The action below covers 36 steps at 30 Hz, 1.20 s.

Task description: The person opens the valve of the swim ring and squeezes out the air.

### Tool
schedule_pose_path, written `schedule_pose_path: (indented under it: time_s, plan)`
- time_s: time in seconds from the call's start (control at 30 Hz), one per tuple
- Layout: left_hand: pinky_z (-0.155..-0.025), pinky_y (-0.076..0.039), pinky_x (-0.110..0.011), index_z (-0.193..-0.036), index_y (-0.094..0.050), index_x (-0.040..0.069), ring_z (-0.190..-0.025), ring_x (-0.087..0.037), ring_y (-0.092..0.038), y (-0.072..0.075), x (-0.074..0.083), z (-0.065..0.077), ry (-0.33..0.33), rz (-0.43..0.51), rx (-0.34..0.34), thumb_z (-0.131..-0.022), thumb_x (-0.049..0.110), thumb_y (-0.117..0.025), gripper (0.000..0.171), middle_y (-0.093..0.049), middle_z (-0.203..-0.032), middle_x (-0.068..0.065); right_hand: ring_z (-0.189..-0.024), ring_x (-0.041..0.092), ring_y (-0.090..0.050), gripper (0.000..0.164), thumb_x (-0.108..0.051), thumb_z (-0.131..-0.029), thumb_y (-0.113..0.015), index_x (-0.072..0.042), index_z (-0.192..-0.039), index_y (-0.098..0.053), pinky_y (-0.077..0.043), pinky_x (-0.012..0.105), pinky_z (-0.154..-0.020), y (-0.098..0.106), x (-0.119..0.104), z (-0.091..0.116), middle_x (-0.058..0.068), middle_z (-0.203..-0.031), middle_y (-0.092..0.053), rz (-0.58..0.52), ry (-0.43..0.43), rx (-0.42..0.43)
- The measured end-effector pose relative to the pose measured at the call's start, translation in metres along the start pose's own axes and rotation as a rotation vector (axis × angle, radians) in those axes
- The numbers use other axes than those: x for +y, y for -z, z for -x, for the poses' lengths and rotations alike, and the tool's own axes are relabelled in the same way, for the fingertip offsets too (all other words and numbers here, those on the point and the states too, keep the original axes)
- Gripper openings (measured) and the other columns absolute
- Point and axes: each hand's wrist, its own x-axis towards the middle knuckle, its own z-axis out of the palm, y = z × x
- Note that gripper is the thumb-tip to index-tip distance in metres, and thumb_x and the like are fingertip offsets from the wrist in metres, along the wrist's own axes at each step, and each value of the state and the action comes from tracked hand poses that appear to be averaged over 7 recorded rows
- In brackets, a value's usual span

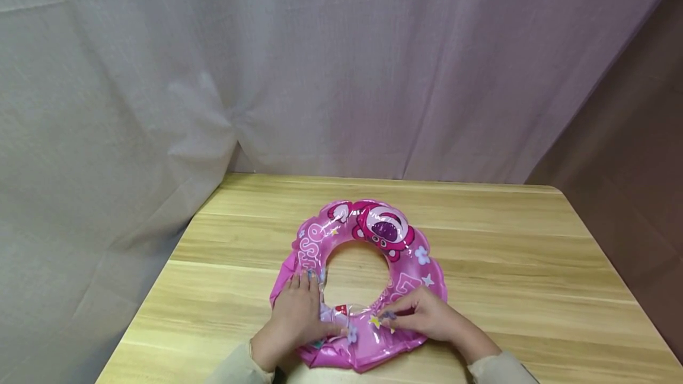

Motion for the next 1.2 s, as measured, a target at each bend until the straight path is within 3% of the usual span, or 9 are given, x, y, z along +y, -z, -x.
schedule_pose_path:
  time_s: [0.33,0.67,1.2]
  plan:
    - [-0.114,-0.037,-0.049,-0.145,-0.047,-0.007,-0.138,-0.045,-0.043,-0.001,0.002,-0.003,0.007,-0.019,0.012,-0.061,0.098,-0.051,0.135,-0.047,-0.146,-0.029,-0.080,0.016,-0.074,0.019,-0.004,-0.091,-0.071,-0.008,-0.109,-0.079,-0.058,0.029,-0.060,0.001,0.002,-0.001,0.003,-0.105,-0.077,-0.007,-0.031,0.002]
    - [-0.114,-0.037,-0.048,-0.144,-0.048,-0.007,-0.138,-0.044,-0.043,-0.001,0.004,-0.004,0.014,-0.044,0.012,-0.060,0.098,-0.052,0.135,-0.048,-0.146,-0.029,-0.058,0.015,-0.064,0.021,0.000,-0.090,-0.071,-0.004,-0.109,-0.078,-0.050,0.023,-0.047,0.003,0.009,-0.001,0.006,-0.105,-0.076,-0.021,-0.026,-0.013]
    - [-0.115,-0.036,-0.048,-0.147,-0.045,-0.006,-0.139,-0.044,-0.041,-0.001,0.004,-0.004,0.034,-0.017,-0.019,-0.061,0.097,-0.054,0.134,-0.045,-0.149,-0.028,-0.057,0.010,-0.061,0.020,-0.004,-0.090,-0.073,-0.007,-0.109,-0.078,-0.051,0.024,-0.048,0.004,0.010,-0.001,0.004,-0.104,-0.077,-0.004,-0.049,-0.006]
